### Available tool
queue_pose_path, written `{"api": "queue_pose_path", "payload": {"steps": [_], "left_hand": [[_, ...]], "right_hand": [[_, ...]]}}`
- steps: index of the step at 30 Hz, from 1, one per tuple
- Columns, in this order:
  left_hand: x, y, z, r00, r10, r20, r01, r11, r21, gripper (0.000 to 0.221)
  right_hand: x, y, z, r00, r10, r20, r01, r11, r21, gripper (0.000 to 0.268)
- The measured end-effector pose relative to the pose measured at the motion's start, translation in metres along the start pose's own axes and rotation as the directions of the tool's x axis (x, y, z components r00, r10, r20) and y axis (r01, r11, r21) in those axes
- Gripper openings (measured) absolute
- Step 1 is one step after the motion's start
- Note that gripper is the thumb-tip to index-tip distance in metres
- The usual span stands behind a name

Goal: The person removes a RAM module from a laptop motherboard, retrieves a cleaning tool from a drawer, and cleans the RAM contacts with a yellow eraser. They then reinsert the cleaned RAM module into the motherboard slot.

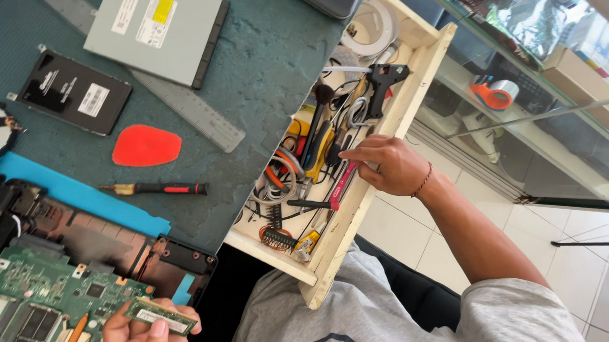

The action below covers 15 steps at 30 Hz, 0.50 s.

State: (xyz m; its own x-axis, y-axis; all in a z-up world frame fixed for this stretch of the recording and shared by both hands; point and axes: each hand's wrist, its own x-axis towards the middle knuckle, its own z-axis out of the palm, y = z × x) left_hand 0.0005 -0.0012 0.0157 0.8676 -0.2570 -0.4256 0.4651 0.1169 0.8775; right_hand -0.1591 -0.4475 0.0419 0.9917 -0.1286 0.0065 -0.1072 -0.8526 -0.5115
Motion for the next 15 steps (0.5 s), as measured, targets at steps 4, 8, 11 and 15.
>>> {"api": "queue_pose_path", "payload": {"steps": [4, 8, 11, 15], "left_hand": [[0.001, 0.008, 0.009, 0.998, -0.037, -0.059, 0.041, 0.996, 0.079, 0.055], [0.0, 0.009, 0.013, 0.999, -0.014, -0.05, 0.019, 0.996, 0.091, 0.044], [0.0, 0.005, 0.011, 0.993, -0.047, -0.112, 0.056, 0.996, 0.074, 0.055], [0.002, -0.009, 0.003, 0.996, -0.026, -0.09, 0.025, 1.0, -0.012, 0.053]], "right_hand": [[-0.006, 0.009, -0.017, 0.994, 0.025, -0.11, -0.024, 1.0, 0.015, 0.029], [-0.018, 0.018, -0.04, 0.961, 0.133, -0.243, -0.163, 0.98, -0.111, 0.03], [-0.025, 0.028, -0.048, 0.922, 0.192, -0.337, -0.244, 0.962, -0.12, 0.027], [-0.029, 0.044, -0.048, 0.874, 0.275, -0.401, -0.35, 0.928, -0.125, 0.027]]}}
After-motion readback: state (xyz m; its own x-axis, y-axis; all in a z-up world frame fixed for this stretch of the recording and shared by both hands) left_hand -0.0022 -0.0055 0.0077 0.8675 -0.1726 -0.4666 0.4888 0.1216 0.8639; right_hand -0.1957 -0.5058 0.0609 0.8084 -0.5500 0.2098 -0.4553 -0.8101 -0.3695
